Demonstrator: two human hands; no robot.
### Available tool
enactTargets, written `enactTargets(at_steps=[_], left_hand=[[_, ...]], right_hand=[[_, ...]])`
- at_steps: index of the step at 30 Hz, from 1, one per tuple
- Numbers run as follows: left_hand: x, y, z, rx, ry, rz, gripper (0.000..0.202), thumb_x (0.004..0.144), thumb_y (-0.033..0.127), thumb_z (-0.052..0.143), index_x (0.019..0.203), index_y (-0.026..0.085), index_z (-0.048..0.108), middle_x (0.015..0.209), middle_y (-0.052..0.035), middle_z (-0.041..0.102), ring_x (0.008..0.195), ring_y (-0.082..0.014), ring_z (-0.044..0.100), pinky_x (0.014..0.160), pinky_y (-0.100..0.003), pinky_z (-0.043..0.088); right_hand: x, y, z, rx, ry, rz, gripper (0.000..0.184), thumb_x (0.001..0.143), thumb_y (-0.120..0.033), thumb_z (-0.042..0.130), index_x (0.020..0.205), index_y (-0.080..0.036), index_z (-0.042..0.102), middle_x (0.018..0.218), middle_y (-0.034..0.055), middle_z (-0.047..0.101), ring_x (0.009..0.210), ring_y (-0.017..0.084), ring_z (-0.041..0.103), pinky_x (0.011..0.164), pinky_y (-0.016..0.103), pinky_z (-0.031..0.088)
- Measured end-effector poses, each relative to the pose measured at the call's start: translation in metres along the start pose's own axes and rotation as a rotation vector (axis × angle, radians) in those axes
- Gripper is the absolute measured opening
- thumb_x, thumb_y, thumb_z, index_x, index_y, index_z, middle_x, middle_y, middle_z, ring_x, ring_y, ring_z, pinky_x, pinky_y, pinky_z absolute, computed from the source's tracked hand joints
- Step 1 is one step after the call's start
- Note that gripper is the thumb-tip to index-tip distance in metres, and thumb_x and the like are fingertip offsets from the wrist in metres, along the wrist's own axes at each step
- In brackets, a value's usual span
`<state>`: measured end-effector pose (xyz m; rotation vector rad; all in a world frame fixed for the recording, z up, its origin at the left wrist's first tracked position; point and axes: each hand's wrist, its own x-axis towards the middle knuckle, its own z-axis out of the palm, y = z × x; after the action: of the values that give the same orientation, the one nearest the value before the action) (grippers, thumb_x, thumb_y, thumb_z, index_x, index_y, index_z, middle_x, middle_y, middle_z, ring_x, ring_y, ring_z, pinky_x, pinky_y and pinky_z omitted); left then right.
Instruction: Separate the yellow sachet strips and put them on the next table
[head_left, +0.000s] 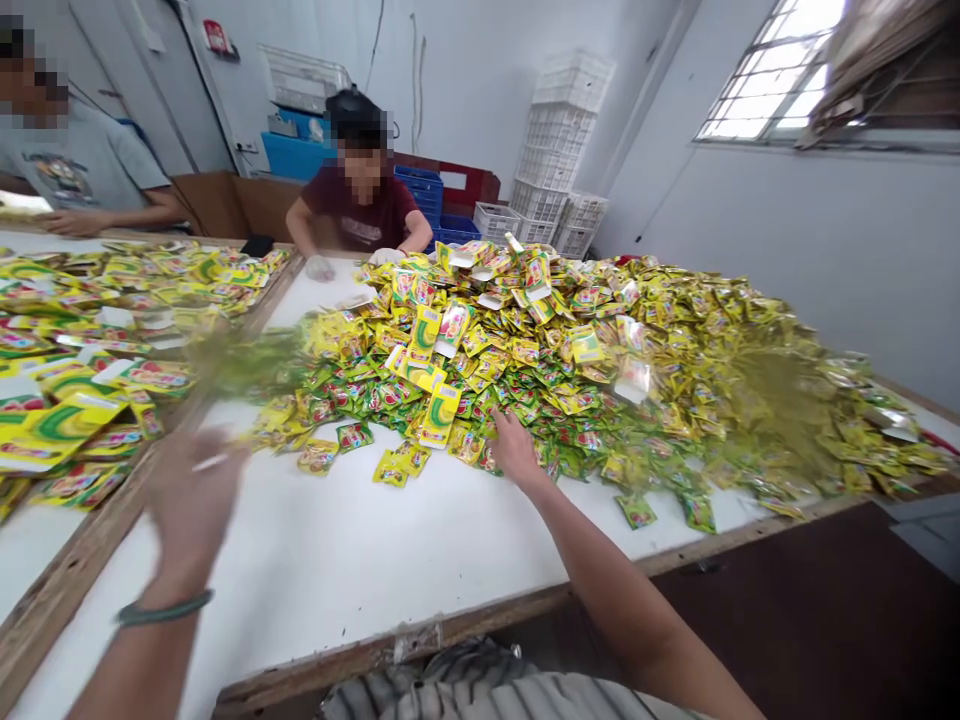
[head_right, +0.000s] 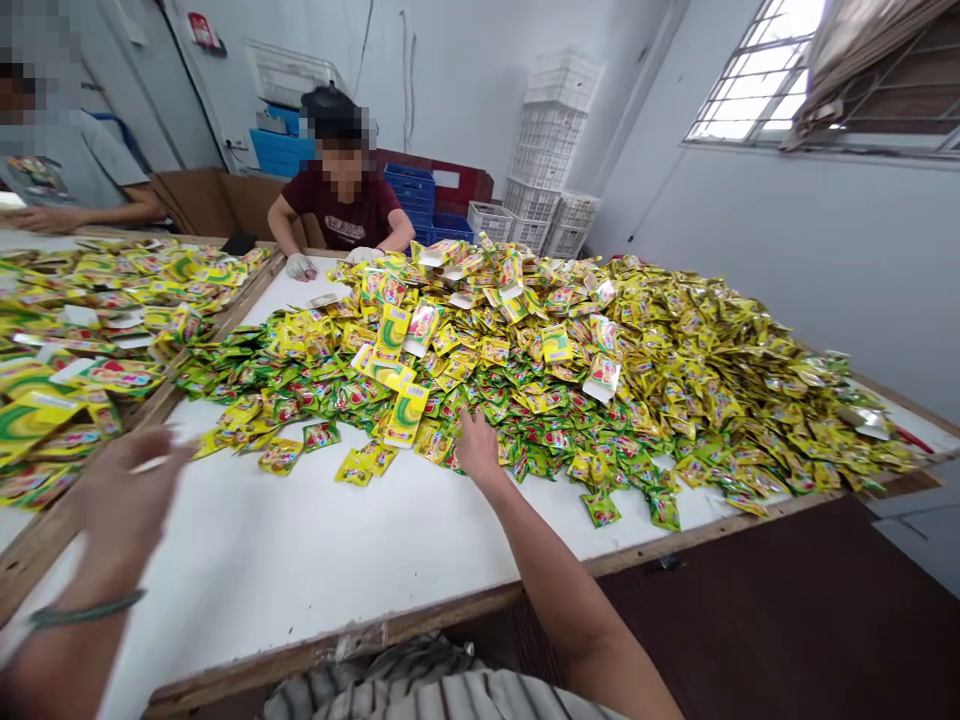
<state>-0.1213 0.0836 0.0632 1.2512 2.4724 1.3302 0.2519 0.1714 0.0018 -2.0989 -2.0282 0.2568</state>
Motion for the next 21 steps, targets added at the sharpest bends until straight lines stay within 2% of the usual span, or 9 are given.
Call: enactTargets(at_steps=[2, 3, 6, 9, 12, 16, 18, 21], left_hand=[[-0.018, 0.014, 0.048, 0.087, -0.308, 0.106, 0.031, 0.078, 0.044, 0.061, 0.094, 0.018, 0.067, 0.090, -0.0042, 0.070, 0.085, -0.0253, 0.065, 0.075, -0.035, 0.049], [-0.028, 0.021, 0.067, 0.114, -0.423, 0.187, 0.029, 0.079, 0.044, 0.060, 0.091, 0.018, 0.068, 0.089, -0.0060, 0.071, 0.083, -0.0252, 0.064, 0.072, -0.034, 0.048], [-0.053, 0.042, 0.110, 0.201, -0.507, 0.393, 0.030, 0.081, 0.042, 0.058, 0.092, 0.017, 0.069, 0.094, -0.0135, 0.070, 0.091, -0.0294, 0.062, 0.078, -0.036, 0.046], [-0.064, 0.057, 0.135, 0.273, -0.619, 0.432, 0.028, 0.077, 0.038, 0.063, 0.091, 0.014, 0.069, 0.096, -0.0175, 0.069, 0.099, -0.0328, 0.059, 0.083, -0.038, 0.043], [-0.065, 0.062, 0.147, 0.279, -0.732, 0.389, 0.024, 0.074, 0.034, 0.068, 0.089, 0.016, 0.068, 0.090, -0.0135, 0.071, 0.092, -0.0292, 0.063, 0.074, -0.032, 0.043], [-0.065, 0.057, 0.143, 0.263, -0.804, 0.341, 0.026, 0.074, 0.035, 0.067, 0.095, 0.019, 0.065, 0.075, -0.0052, 0.071, 0.074, -0.0236, 0.065, 0.061, -0.027, 0.040], [-0.067, 0.057, 0.137, 0.266, -0.787, 0.319, 0.027, 0.080, 0.037, 0.060, 0.099, 0.019, 0.064, 0.076, -0.0056, 0.070, 0.076, -0.0241, 0.065, 0.062, -0.028, 0.041], [-0.072, 0.069, 0.132, 0.248, -0.627, 0.362, 0.035, 0.086, 0.038, 0.051, 0.110, 0.014, 0.060, 0.094, -0.0125, 0.068, 0.092, -0.0283, 0.062, 0.075, -0.034, 0.044]], right_hand=[[-0.013, -0.001, 0.007, 0.086, -0.048, -0.037, 0.046, 0.080, -0.017, 0.061, 0.125, -0.021, 0.054, 0.113, 0.0122, 0.062, 0.094, 0.024, 0.059, 0.075, 0.031, 0.041], [-0.020, -0.001, 0.011, 0.139, -0.058, -0.049, 0.042, 0.079, -0.018, 0.061, 0.121, -0.022, 0.056, 0.108, 0.0100, 0.064, 0.090, 0.023, 0.060, 0.072, 0.030, 0.040], [-0.042, -0.004, 0.018, 0.287, -0.041, -0.075, 0.028, 0.079, -0.023, 0.060, 0.106, -0.025, 0.058, 0.090, 0.0020, 0.066, 0.079, 0.020, 0.058, 0.067, 0.028, 0.037], [-0.058, -0.006, 0.022, 0.386, -0.025, -0.131, 0.014, 0.077, -0.026, 0.057, 0.091, -0.023, 0.059, 0.077, -0.0013, 0.061, 0.070, 0.017, 0.055, 0.066, 0.027, 0.037], [-0.067, -0.007, 0.023, 0.489, 0.003, -0.085, 0.019, 0.075, -0.026, 0.057, 0.094, -0.023, 0.061, 0.075, -0.0012, 0.062, 0.070, 0.018, 0.056, 0.069, 0.028, 0.040], [-0.072, -0.002, 0.021, 0.653, 0.038, 0.003, 0.031, 0.072, -0.030, 0.059, 0.102, -0.023, 0.062, 0.084, 0.0015, 0.067, 0.080, 0.021, 0.061, 0.077, 0.033, 0.045], [-0.073, 0.000, 0.021, 0.751, 0.033, 0.011, 0.029, 0.071, -0.033, 0.061, 0.098, -0.021, 0.062, 0.090, 0.0038, 0.068, 0.085, 0.022, 0.062, 0.081, 0.036, 0.046], [-0.071, -0.001, 0.020, 0.937, 0.007, 0.056, 0.033, 0.069, -0.038, 0.064, 0.095, -0.020, 0.059, 0.095, 0.0065, 0.068, 0.093, 0.024, 0.063, 0.084, 0.038, 0.048]])
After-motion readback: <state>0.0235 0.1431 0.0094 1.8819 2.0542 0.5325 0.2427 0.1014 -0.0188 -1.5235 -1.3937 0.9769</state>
